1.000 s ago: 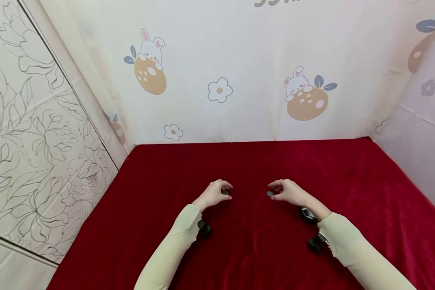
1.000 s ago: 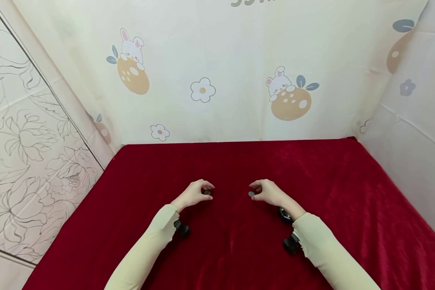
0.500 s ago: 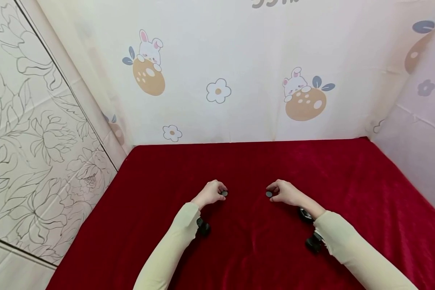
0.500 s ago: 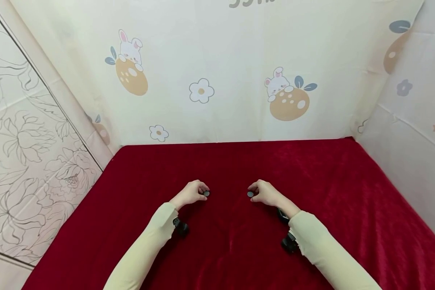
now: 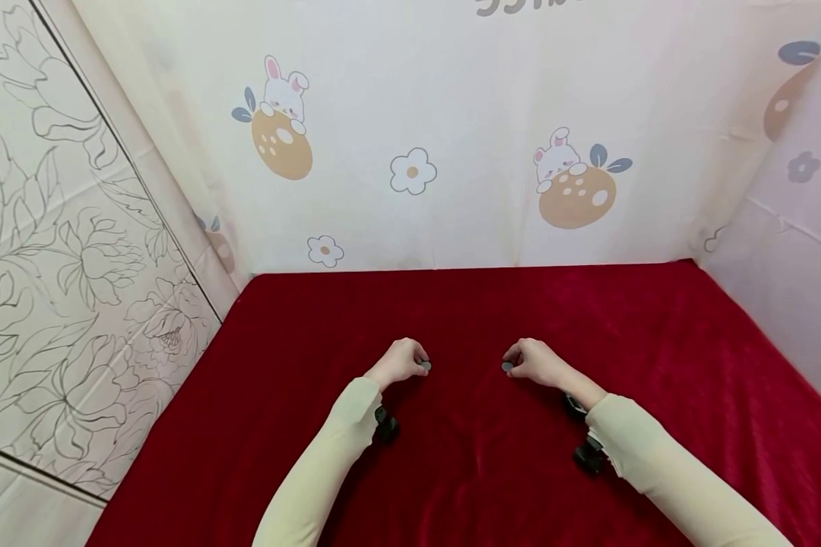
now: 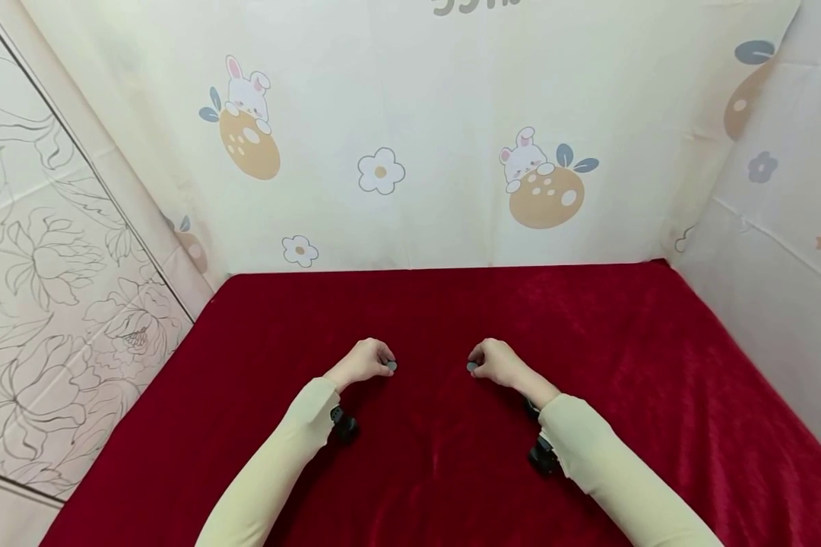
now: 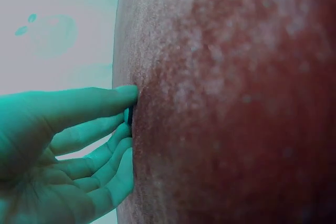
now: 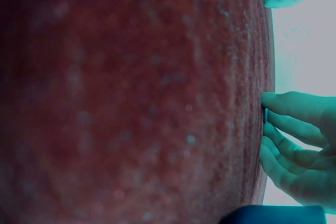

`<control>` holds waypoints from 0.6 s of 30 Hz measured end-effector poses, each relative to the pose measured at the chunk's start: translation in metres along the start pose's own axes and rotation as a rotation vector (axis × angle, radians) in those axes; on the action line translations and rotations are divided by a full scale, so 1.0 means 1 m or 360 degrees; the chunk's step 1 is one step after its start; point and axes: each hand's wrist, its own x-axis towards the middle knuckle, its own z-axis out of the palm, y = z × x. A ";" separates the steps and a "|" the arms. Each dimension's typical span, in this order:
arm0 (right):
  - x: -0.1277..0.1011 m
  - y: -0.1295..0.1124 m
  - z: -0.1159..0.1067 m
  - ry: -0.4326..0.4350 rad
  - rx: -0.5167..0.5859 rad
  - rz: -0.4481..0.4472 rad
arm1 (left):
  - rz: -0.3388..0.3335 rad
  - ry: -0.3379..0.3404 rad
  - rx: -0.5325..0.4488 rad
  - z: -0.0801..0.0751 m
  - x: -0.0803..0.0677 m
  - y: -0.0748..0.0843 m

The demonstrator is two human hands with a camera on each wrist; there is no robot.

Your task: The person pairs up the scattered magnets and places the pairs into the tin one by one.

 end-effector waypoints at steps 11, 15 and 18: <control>0.004 0.002 0.002 -0.0048 0.0036 -0.0061 | 0.0050 -0.0004 0.0007 0.001 0.002 0.002; 0.005 -0.001 0.002 -0.0074 0.0059 -0.0094 | 0.0073 -0.0035 0.0021 0.003 0.004 0.005; 0.008 -0.003 0.003 -0.0080 0.0053 -0.0117 | 0.0088 -0.0045 0.0022 0.004 0.004 0.008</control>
